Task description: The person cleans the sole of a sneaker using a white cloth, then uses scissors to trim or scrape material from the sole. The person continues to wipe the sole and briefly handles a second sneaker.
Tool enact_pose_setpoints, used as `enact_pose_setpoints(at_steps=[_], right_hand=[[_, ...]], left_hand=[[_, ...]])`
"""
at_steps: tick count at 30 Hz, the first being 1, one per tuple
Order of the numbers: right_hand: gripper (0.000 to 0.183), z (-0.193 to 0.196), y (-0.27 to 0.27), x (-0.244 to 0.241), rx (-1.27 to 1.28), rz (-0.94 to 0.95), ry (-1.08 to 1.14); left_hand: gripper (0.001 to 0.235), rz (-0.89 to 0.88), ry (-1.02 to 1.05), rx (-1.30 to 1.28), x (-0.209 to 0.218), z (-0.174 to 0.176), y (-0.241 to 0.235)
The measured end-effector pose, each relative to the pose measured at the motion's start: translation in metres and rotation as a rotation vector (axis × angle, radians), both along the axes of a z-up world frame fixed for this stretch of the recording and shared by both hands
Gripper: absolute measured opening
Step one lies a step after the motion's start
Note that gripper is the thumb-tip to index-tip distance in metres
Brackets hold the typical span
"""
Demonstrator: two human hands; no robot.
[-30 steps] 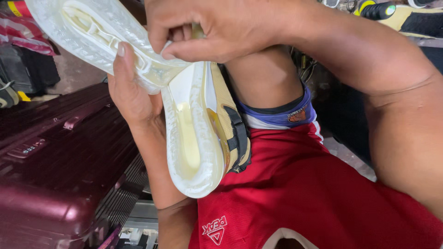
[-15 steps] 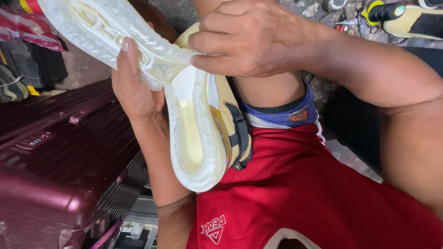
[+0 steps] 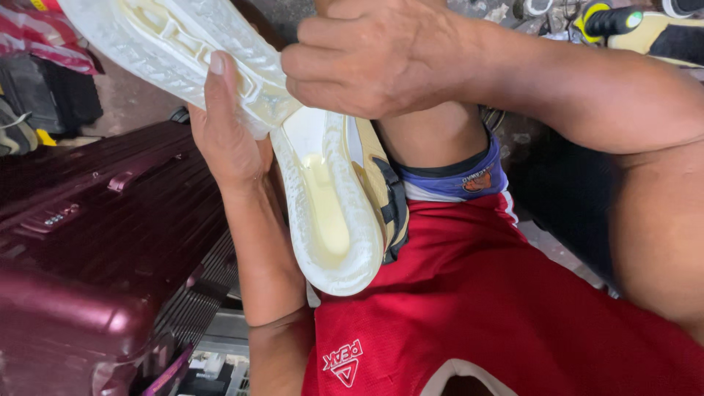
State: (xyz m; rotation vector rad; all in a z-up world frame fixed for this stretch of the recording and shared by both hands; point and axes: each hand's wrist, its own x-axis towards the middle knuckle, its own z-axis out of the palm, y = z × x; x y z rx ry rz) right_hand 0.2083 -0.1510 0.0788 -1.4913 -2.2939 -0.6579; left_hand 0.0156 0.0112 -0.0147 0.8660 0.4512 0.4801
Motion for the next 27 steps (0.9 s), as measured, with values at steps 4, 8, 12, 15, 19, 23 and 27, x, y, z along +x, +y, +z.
enact_pose_setpoints(at_steps=[4,8,12,15,19,23,27], right_hand=[[0.013,0.007,-0.004,0.000,-0.079,0.072,0.191],[0.023,0.000,-0.016,0.001,-0.142,0.064,0.164],[0.016,-0.004,-0.014,0.001,-0.186,0.020,0.110],[0.011,-0.005,-0.007,0.002,-0.240,0.032,0.195],[0.012,-0.004,0.010,-0.001,-0.116,0.013,0.255],[0.014,-0.010,0.016,-0.012,-0.063,-0.067,0.409],[0.017,-0.004,0.018,-0.024,-0.012,-0.121,0.451]], left_hand=[[0.051,0.015,0.002,-0.006,0.002,-0.003,0.000],[0.048,-0.011,0.037,-0.005,-0.002,-0.002,0.002],[0.046,-0.056,-0.003,0.006,0.001,0.004,0.003],[0.044,-0.120,0.057,0.020,0.002,0.008,0.002],[0.049,-0.222,0.025,0.126,-0.001,0.021,0.000],[0.057,-0.220,0.056,0.413,0.000,0.019,-0.003],[0.092,-0.252,-0.344,0.323,0.007,0.033,0.012]])
